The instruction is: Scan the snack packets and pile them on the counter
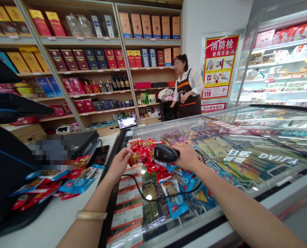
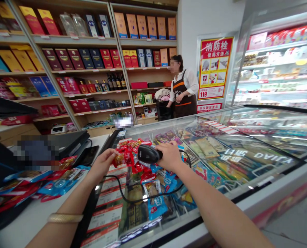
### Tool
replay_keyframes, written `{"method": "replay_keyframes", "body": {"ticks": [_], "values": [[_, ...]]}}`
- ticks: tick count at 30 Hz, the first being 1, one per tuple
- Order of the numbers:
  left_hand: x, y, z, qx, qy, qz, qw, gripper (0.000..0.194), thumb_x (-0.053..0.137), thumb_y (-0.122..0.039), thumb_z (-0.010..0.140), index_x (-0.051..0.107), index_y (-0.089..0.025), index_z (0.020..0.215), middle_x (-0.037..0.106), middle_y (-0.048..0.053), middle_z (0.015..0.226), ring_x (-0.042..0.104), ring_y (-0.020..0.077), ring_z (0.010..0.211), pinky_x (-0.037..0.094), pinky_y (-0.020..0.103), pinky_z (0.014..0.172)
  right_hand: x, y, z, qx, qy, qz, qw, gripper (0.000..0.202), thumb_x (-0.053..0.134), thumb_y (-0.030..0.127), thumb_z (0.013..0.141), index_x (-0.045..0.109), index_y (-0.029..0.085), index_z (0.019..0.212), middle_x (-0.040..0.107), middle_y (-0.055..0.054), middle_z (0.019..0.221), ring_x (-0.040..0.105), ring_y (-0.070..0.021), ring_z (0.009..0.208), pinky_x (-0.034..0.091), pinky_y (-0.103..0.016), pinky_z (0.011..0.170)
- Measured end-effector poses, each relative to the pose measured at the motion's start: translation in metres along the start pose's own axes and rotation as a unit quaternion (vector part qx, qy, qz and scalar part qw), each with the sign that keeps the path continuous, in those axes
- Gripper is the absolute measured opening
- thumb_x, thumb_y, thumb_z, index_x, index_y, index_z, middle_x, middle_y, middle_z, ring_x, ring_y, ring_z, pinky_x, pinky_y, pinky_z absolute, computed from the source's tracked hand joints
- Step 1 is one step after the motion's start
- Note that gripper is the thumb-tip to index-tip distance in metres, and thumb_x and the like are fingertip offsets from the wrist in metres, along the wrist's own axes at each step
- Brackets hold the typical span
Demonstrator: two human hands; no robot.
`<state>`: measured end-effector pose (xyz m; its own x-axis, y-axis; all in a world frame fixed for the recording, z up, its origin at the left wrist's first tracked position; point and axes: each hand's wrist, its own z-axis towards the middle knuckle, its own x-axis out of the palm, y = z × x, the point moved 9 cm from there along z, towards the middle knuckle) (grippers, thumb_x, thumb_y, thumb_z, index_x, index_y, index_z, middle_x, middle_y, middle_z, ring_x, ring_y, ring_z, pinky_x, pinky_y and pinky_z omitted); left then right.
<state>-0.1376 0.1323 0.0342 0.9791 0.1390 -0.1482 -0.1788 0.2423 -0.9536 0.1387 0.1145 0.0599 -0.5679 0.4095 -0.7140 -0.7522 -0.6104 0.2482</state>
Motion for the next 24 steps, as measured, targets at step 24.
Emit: {"method": "replay_keyframes", "body": {"ticks": [24], "values": [[0.059, 0.004, -0.034, -0.247, 0.084, -0.479, 0.838, 0.017, 0.042, -0.006, 0.089, 0.048, -0.018, 0.077, 0.044, -0.002, 0.065, 0.049, 0.0094, 0.055, 0.047, 0.021, 0.054, -0.011, 0.035, -0.005, -0.077, -0.021, 0.057, 0.995, 0.023, 0.068, 0.032, 0.069, 0.07, 0.023, 0.09, 0.073, -0.003, 0.085, 0.062, -0.0198, 0.082, 0.025, -0.036, 0.083]]}}
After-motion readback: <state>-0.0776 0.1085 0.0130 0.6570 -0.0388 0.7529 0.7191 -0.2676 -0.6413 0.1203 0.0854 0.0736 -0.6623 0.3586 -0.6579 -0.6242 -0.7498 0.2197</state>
